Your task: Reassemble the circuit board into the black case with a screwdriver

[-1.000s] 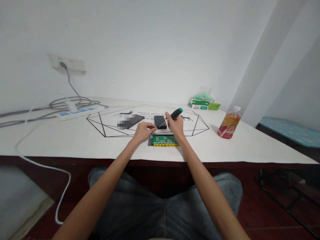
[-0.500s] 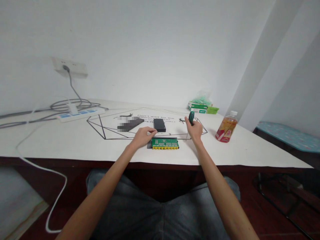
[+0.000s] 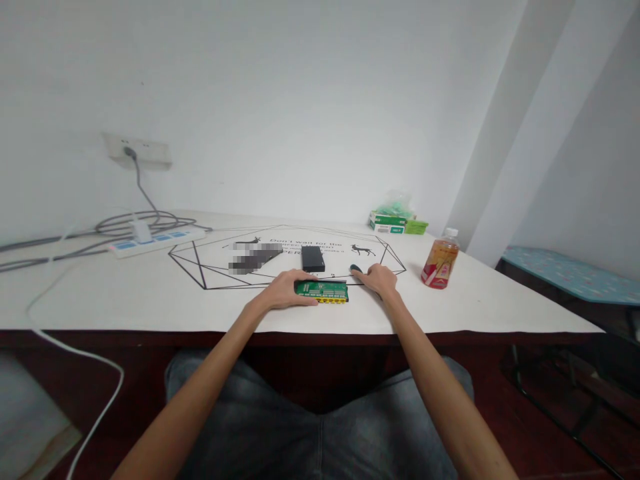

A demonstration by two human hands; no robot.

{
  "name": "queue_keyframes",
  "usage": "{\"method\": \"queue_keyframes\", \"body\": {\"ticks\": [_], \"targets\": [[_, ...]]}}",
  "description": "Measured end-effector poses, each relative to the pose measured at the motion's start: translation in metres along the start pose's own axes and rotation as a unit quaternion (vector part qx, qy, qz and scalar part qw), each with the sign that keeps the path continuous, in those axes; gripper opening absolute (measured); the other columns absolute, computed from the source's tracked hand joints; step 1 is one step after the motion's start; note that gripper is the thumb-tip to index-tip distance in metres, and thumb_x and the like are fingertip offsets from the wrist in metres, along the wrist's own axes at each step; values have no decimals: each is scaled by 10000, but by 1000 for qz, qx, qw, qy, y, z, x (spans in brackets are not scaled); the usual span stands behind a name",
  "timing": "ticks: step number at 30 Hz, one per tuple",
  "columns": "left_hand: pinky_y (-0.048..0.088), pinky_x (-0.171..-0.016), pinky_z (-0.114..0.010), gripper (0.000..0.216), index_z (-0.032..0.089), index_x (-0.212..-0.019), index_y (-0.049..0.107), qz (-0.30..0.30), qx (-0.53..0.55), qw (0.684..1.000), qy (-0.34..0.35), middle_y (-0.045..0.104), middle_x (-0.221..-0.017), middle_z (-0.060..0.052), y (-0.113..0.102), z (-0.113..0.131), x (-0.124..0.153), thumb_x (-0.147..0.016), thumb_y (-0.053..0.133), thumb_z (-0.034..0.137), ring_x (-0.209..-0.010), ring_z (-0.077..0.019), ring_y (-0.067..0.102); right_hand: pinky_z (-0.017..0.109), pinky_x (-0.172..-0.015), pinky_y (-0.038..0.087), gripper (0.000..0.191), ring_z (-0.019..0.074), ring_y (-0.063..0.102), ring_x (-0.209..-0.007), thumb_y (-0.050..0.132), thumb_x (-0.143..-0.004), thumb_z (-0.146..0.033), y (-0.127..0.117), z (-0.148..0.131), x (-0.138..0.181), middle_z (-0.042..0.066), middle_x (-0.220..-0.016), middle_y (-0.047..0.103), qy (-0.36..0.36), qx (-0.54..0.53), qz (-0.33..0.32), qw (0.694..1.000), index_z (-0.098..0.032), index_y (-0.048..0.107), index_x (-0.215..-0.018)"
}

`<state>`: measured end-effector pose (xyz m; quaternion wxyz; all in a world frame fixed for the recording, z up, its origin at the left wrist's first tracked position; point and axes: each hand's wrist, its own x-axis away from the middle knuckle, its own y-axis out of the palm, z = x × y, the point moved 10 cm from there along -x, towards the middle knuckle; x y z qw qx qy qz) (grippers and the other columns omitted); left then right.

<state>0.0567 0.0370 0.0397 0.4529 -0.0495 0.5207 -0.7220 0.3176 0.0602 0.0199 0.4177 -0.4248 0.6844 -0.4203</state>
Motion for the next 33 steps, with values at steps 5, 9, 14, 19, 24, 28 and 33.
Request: {"method": "queue_keyframes", "body": {"ticks": [5,9,14,19,24,28,33], "targets": [[490,-990,-437,549,239,-1045,744,42,-13,999,23,686,-1184,-94,-10,8,10,-634,829,592,-1093,-298,647,313,-684,397,591,284,691,-916,511,-894,-705,-20,-4,14,159,-936,748,-21,-28,100,994,-159,736,-914],[493,-955,-432,534,236,-1025,687,104,-31,994,-11,660,-1121,-69,-24,2,24,-669,800,618,-1071,-284,629,269,-629,318,484,188,650,-799,523,-938,-626,-38,-28,48,75,-876,717,-128,-69,199,969,-186,714,-872],[507,-877,-420,543,208,-872,658,131,-62,988,-60,652,-966,-64,-25,-9,28,-629,794,675,-936,-276,637,271,-654,357,541,172,643,-766,587,-850,-721,-26,-58,78,51,-868,706,-248,-50,155,955,-202,738,-866],[525,-796,-398,549,203,-736,631,125,-68,987,-75,642,-895,-60,-22,-8,29,-603,784,713,-860,-268,640,287,-689,414,655,222,659,-852,643,-707,-828,-16,-70,82,71,-840,699,-285,-3,118,951,-185,734,-790],[540,-851,-407,489,205,-752,617,118,-35,991,-49,656,-1031,-75,-23,-3,32,-640,801,645,-945,-275,662,280,-653,417,603,195,650,-768,674,-722,-784,-13,-72,83,57,-818,683,-302,-4,103,948,-184,714,-764],[517,-938,-416,394,209,-826,618,149,-14,989,-7,665,-1074,-73,-30,3,33,-714,789,546,-1032,-266,651,276,-619,400,601,193,646,-762,682,-727,-768,-20,-70,87,63,-879,673,-302,-25,138,943,-178,704,-837],[506,-961,-414,347,204,-1010,635,185,16,982,21,693,-1091,-75,-38,8,33,-772,757,425,-1044,-244,650,268,-598,375,552,208,649,-812,654,-812,-681,-33,-68,91,83,-990,664,-303,-70,195,930,-163,629,-1001]]}}
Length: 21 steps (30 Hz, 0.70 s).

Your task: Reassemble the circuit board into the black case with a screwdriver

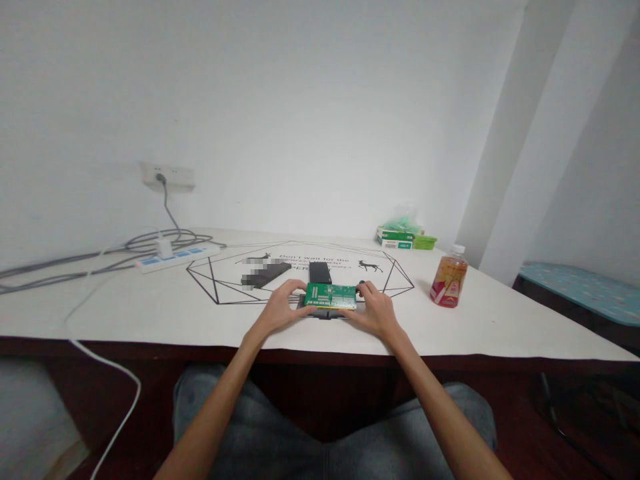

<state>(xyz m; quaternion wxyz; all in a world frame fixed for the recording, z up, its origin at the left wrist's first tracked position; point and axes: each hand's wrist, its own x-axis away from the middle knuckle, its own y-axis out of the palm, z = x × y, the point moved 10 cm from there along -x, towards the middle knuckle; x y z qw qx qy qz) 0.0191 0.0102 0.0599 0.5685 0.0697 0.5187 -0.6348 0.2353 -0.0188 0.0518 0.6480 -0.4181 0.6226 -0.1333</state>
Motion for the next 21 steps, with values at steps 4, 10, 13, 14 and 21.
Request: {"method": "queue_keyframes", "body": {"ticks": [4,10,13,14,21], "targets": [[522,-939,-429,360,191,-1038,639,0,7,1000,-16,710,-1071,-80,0,-3,0,-762,760,388,-1019,-250,662,266,-598,374,526,221,654,-826,630,-849,-632,-2,0,-1,91,-999,675,-1,-16,11,1000,-159,578,-1075],[534,-939,-439,324,200,-1044,648,-3,23,999,-26,725,-1066,-67,2,-6,-1,-759,749,317,-1009,-245,675,269,-611,392,541,233,665,-844,608,-864,-614,-1,2,-2,113,-1055,693,10,-16,12,1000,-161,570,-1160],[541,-935,-441,342,197,-1063,671,5,18,999,-30,735,-1076,-77,0,-7,-1,-756,758,321,-1007,-252,684,273,-615,394,564,233,666,-829,597,-871,-618,-1,1,-2,118,-1046,698,13,-17,7,1000,-151,570,-1184],[545,-925,-438,346,193,-1067,684,8,14,999,-32,740,-1069,-81,-1,-7,-1,-758,762,330,-1000,-255,689,273,-615,392,568,230,664,-818,591,-874,-624,-1,1,-2,117,-1035,699,15,-20,6,1000,-148,571,-1183],[581,-798,-369,277,196,-980,752,19,17,999,-32,770,-958,-74,-1,-5,1,-825,725,424,-870,-232,713,272,-620,366,475,177,603,-685,492,-928,-632,0,10,-3,59,-865,677,48,-66,6,997,-174,573,-1025]]}}
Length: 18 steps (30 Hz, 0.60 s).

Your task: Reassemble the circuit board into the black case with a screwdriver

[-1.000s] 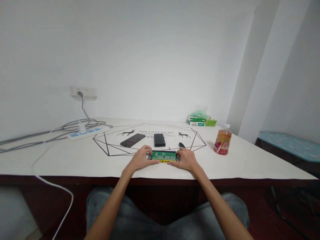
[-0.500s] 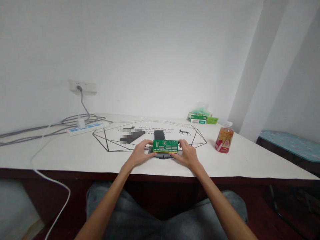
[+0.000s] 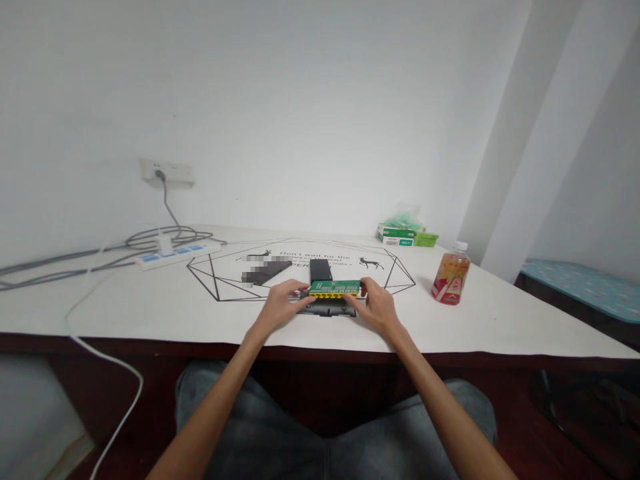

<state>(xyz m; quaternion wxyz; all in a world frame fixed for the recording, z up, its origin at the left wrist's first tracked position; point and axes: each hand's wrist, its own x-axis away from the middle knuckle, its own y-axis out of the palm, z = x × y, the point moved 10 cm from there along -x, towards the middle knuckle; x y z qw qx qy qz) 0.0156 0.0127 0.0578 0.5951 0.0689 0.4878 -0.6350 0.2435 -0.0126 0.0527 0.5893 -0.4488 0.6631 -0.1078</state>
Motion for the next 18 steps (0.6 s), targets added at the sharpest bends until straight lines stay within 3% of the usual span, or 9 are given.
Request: {"method": "queue_keyframes", "body": {"ticks": [7,13,18], "targets": [[570,-836,-369,291,200,-987,750,-2,2,1000,27,769,-1024,-89,2,6,1,-927,603,444,-916,-240,704,264,-612,351,423,159,562,-643,512,-917,-640,7,10,-1,2,-758,625,30,-22,-20,999,-218,528,-893],[564,-706,-300,361,197,-940,707,44,2,999,-12,746,-981,-89,-4,-2,0,-950,521,506,-859,-221,694,262,-617,342,259,167,597,-712,477,-989,-442,11,0,0,31,-842,662,-27,22,-22,999,-217,532,-874],[550,-666,-298,409,212,-879,665,50,3,998,-44,729,-859,-63,-5,-10,-2,-936,496,579,-777,-216,692,274,-594,307,265,173,615,-717,420,-1040,-387,19,-8,1,52,-885,681,-67,67,-45,995,-202,551,-903]]}}
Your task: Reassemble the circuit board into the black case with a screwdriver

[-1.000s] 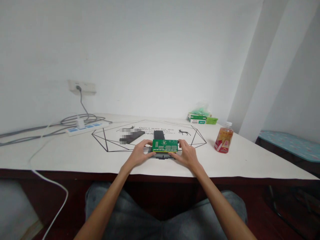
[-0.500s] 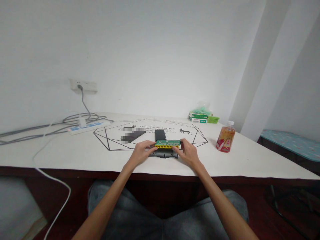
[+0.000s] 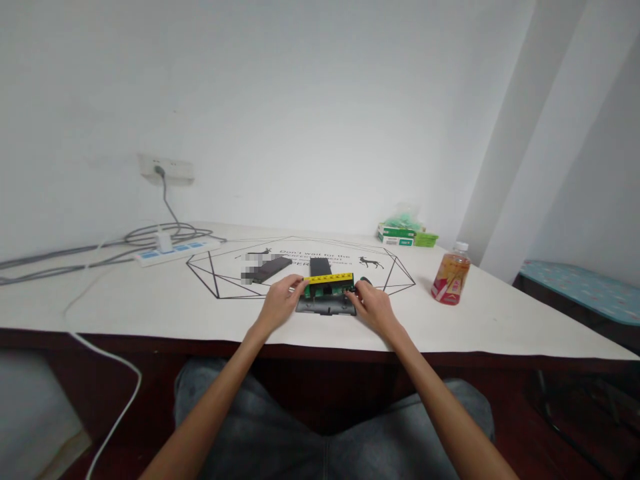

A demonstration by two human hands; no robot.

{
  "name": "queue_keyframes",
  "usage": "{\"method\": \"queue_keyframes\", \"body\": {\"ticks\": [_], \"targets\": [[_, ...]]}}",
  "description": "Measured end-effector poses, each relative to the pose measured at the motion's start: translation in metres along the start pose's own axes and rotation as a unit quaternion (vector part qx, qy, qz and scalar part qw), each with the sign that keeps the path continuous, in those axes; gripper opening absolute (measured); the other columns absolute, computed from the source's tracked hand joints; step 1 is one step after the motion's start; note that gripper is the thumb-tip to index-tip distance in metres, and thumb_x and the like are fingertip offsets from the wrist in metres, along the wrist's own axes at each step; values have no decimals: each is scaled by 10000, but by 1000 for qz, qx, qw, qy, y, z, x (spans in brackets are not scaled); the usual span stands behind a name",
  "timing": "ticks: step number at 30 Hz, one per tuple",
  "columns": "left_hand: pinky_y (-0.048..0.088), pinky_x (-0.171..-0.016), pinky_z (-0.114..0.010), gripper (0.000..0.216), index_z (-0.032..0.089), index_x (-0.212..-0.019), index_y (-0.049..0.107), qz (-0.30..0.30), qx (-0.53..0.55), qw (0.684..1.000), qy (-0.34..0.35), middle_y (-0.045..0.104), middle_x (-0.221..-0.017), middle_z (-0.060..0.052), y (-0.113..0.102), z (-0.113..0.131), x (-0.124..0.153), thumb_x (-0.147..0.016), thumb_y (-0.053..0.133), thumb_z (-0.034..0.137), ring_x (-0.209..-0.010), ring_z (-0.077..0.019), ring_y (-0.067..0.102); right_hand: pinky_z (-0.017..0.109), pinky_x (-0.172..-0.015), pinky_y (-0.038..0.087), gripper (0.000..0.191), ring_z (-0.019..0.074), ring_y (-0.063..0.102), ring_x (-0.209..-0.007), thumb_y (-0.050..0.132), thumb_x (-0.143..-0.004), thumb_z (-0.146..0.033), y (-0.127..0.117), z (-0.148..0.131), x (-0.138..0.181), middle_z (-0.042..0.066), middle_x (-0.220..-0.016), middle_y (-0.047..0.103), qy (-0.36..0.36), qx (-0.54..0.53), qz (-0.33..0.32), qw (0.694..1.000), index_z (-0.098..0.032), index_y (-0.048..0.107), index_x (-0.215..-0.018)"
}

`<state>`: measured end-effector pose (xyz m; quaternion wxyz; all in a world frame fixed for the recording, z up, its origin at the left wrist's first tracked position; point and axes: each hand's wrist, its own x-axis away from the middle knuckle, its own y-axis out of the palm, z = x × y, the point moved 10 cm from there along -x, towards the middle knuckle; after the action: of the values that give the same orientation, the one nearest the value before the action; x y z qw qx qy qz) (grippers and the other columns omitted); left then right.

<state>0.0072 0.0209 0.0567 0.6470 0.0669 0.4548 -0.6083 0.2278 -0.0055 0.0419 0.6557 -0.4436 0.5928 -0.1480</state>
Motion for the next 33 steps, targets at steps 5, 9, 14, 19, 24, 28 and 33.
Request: {"method": "queue_keyframes", "body": {"ticks": [5,9,14,19,24,28,33], "targets": [[521,-618,-277,424,218,-966,668,-23,7,999,-28,679,-733,-16,4,-5,0,-946,464,590,-681,-190,655,284,-588,274,273,181,644,-736,414,-1053,-395,3,-3,0,65,-934,711,-2,23,-23,999,-197,563,-939],[515,-636,-298,504,202,-1186,638,-40,-35,998,-33,697,-825,-23,7,-3,2,-896,545,604,-705,-203,663,291,-592,265,305,194,664,-764,393,-1061,-413,5,-1,-1,60,-924,721,12,28,-42,999,-201,566,-926],[518,-681,-316,773,210,-1358,550,-59,-99,993,-4,703,-940,-25,11,-1,2,-718,772,584,-780,-228,678,295,-608,279,300,197,671,-786,393,-1062,-411,6,1,-2,56,-914,719,27,23,-55,998,-206,564,-926],[530,-743,-329,688,198,-1359,569,-46,-106,993,11,708,-947,-28,10,-3,1,-775,749,516,-843,-237,681,290,-602,271,290,194,670,-788,390,-1064,-409,8,3,-2,55,-924,713,32,21,-65,997,-207,549,-931],[548,-769,-341,697,197,-1396,561,-27,-113,993,22,735,-1071,-60,7,1,2,-790,753,485,-883,-245,690,288,-606,268,293,191,674,-793,386,-1067,-419,11,3,-1,56,-902,708,32,20,-74,997,-205,545,-947],[552,-776,-342,661,228,-1389,575,-19,-134,991,18,744,-1083,-48,4,4,3,-796,763,452,-914,-258,705,290,-606,261,291,195,672,-777,378,-1069,-416,13,5,-1,52,-861,702,40,14,-83,996,-206,542,-952],[539,-750,-326,663,249,-1403,563,-21,-140,990,16,737,-1033,-27,2,5,3,-797,774,415,-886,-249,704,285,-603,251,302,177,639,-735,385,-1063,-416,11,5,-1,36,-821,683,42,-5,-80,996,-208,548,-916]]}}
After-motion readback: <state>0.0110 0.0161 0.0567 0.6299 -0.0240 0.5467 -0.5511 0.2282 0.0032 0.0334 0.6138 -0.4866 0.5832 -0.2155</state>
